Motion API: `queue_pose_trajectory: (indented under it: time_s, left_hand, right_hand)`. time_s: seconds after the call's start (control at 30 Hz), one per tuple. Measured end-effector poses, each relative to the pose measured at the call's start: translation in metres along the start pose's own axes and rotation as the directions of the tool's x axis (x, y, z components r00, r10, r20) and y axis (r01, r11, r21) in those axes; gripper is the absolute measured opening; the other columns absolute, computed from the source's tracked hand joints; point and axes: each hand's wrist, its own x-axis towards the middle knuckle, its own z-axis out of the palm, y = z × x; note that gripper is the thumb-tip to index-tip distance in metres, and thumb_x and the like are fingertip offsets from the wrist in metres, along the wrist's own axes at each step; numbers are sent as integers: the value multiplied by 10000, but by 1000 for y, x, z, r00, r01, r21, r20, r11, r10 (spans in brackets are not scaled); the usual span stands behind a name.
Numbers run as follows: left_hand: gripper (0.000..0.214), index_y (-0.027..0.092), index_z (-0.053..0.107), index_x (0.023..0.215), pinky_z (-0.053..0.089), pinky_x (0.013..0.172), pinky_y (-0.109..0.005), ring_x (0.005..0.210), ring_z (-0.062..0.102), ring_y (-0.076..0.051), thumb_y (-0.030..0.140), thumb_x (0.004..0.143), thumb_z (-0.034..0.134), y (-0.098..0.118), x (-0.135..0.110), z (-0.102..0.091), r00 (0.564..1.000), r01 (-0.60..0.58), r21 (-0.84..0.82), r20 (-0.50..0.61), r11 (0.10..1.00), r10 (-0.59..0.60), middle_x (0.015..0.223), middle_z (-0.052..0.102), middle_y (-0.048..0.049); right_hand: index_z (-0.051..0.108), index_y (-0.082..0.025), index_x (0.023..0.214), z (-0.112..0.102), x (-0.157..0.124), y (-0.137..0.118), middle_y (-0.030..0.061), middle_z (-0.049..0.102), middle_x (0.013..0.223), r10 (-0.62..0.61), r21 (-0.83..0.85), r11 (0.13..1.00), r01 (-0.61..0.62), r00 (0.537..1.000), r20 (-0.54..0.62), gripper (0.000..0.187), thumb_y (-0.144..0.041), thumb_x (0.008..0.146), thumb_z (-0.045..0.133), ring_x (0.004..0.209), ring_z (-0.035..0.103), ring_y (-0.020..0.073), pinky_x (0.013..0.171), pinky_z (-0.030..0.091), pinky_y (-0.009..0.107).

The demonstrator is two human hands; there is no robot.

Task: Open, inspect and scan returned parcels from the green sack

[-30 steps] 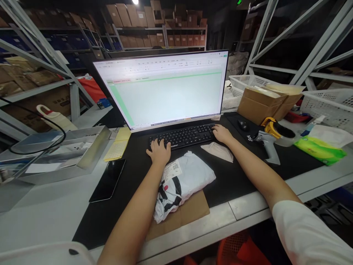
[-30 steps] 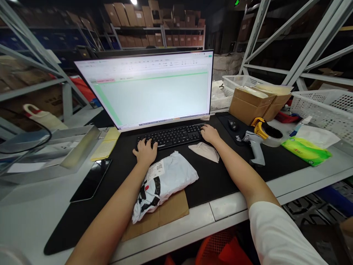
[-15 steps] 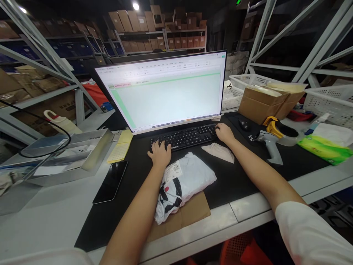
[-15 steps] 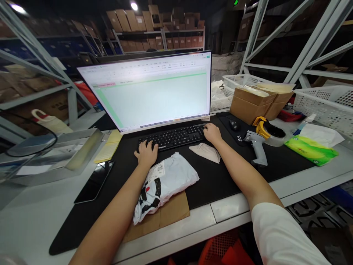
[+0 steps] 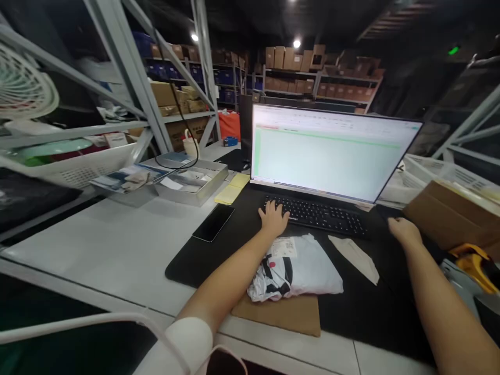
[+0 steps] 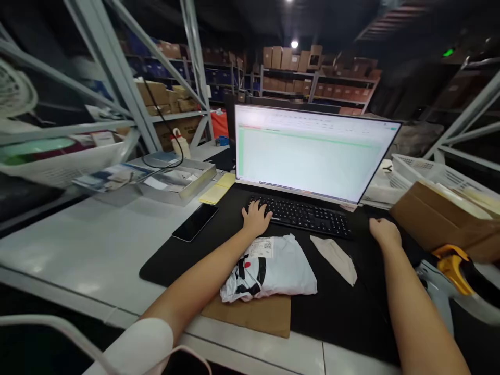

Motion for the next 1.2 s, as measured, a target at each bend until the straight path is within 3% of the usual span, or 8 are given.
queue_pose_trajectory:
  time_s: [0.1, 0.17, 0.27, 0.33, 0.43, 0.6, 0.77, 1.2]
  left_hand:
    - [602, 198, 542, 1513, 214, 1253, -655, 1575, 255, -342, 505, 1051, 309, 0, -2, -1, 1000, -2, -32, 0, 999, 2, 1666, 379, -159]
    - [597, 203, 549, 1504, 208, 1254, -657, 1575, 254, -344, 510, 1048, 318, -1, -4, -1, 1000, -8, -51, 0, 999, 8, 1667, 377, -156]
    - [579, 217, 566, 1487, 202, 1256, -655, 1577, 253, -344, 512, 1043, 339, -1, -3, 0, 1000, -10, -72, -11, 997, 10, 1665, 382, -153]
    - [578, 209, 570, 1483, 200, 1253, -663, 1577, 254, -348, 506, 1044, 341, -2, -2, 1, 1000, -10, -80, -15, 997, 9, 1663, 384, -162]
    - [595, 181, 561, 1491, 201, 1244, -685, 1575, 255, -360, 502, 1048, 326, -2, 0, 2, 1000, -7, -82, -2, 997, 7, 1663, 380, -177]
    - [605, 172, 540, 1502, 204, 1233, -705, 1576, 250, -353, 505, 1058, 299, -1, -1, 0, 1000, -5, -74, 3, 997, 5, 1664, 377, -172]
    - [595, 176, 543, 1497, 210, 1238, -694, 1572, 258, -348, 502, 1060, 303, -2, -2, 1, 1000, -21, -62, -11, 998, 20, 1659, 387, -166]
    - [588, 194, 545, 1501, 221, 1237, -689, 1574, 264, -343, 512, 1054, 334, -4, -2, 5, 999, -25, -35, -26, 999, 24, 1665, 381, -159]
  right_hand:
    - [682, -290, 1395, -2, 5, 25, 354, 593, 1347, 41, -28, 999, -42, 999, -5, 648, -456, 797, 493, 1295, 600, 448, 955, 448, 669]
    - [599, -425, 1462, 4, 3, 39, 293, 510, 1485, 22, -29, 999, -23, 999, -24, 714, -522, 768, 463, 1409, 492, 439, 978, 395, 695]
    - [476, -517, 1525, 22, 1, 60, 258, 417, 1566, 28, -18, 999, -30, 993, -111, 763, -598, 773, 381, 1482, 391, 415, 1010, 340, 696]
    - [420, -500, 1567, 36, 6, 74, 219, 377, 1611, 93, 23, 996, -91, 984, -152, 805, -638, 776, 367, 1492, 380, 420, 1045, 343, 685]
    - [462, -384, 1576, 52, 17, 91, 171, 365, 1643, 155, 58, 987, -148, 978, -138, 803, -630, 818, 372, 1479, 413, 426, 1103, 381, 636]
    - [531, -243, 1537, 56, 32, 101, 220, 424, 1583, 193, -18, 981, -195, 978, -81, 769, -575, 845, 485, 1415, 464, 493, 1105, 420, 626]
    - [503, -237, 1558, 53, 34, 99, 225, 392, 1602, 217, -35, 975, -218, 976, -29, 721, -495, 886, 485, 1387, 494, 497, 1117, 423, 628]
    - [520, -186, 1543, 50, 17, 89, 241, 397, 1579, 191, 15, 982, -191, 979, -75, 680, -457, 929, 403, 1407, 456, 505, 1132, 402, 637]
